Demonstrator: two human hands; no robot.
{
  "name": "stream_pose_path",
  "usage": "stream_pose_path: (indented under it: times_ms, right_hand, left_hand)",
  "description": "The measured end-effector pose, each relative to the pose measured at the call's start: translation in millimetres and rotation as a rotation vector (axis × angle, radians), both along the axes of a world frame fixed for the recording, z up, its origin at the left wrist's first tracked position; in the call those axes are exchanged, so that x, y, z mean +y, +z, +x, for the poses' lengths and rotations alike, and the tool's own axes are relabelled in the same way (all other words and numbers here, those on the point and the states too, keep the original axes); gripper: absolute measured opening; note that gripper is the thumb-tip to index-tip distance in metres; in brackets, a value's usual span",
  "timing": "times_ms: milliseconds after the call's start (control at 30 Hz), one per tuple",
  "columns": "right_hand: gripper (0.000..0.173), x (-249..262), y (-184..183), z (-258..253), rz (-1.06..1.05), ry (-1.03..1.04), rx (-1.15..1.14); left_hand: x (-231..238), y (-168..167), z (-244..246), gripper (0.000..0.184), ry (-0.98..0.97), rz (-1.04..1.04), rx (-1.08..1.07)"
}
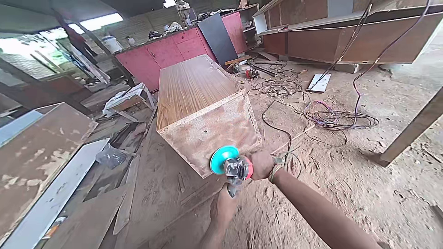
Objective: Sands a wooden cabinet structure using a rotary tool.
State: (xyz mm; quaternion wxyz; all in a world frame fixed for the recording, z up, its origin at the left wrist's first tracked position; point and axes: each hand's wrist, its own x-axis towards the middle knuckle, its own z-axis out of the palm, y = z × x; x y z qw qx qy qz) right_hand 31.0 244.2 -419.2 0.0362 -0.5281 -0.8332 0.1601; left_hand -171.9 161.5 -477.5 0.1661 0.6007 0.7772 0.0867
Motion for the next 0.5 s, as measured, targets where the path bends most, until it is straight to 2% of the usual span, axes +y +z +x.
stream_pose_path:
  times_ms: [67,133,233,333,400,500]
  right_hand:
    - [0.062,-1.9,-1.2,-14.6,0.024,0.061,-0.04]
    - [0.067,-1.8,13.2,-13.2,0.075,0.039,-0.026]
    - [0.068,1.9,56.4,17.4,0.15,-0.125,0.025]
    - [0.063,10.4,82.6,63.7,0.178,-0.298,0.073]
    - [0.062,16.0,83.1,87.5,0.146,-0.337,0.085]
    - [0.062,23.4,46.6,103.4,0.109,-0.297,0.089]
  left_hand:
    - [-5.7,-22.3,-9.1,0.044,0.051,0.062,-0.061]
    - [3.0,-12.8,-7.1,0.043,0.065,0.112,-0.064]
    - [35.7,42.3,20.3,0.044,-0.014,0.165,-0.024]
    - [57.8,96.2,63.6,0.046,-0.135,0.111,0.025]
    - [62.7,114.1,86.4,0.046,-0.189,0.02,0.047]
    - [58.5,95.4,98.1,0.042,-0.215,-0.08,0.066]
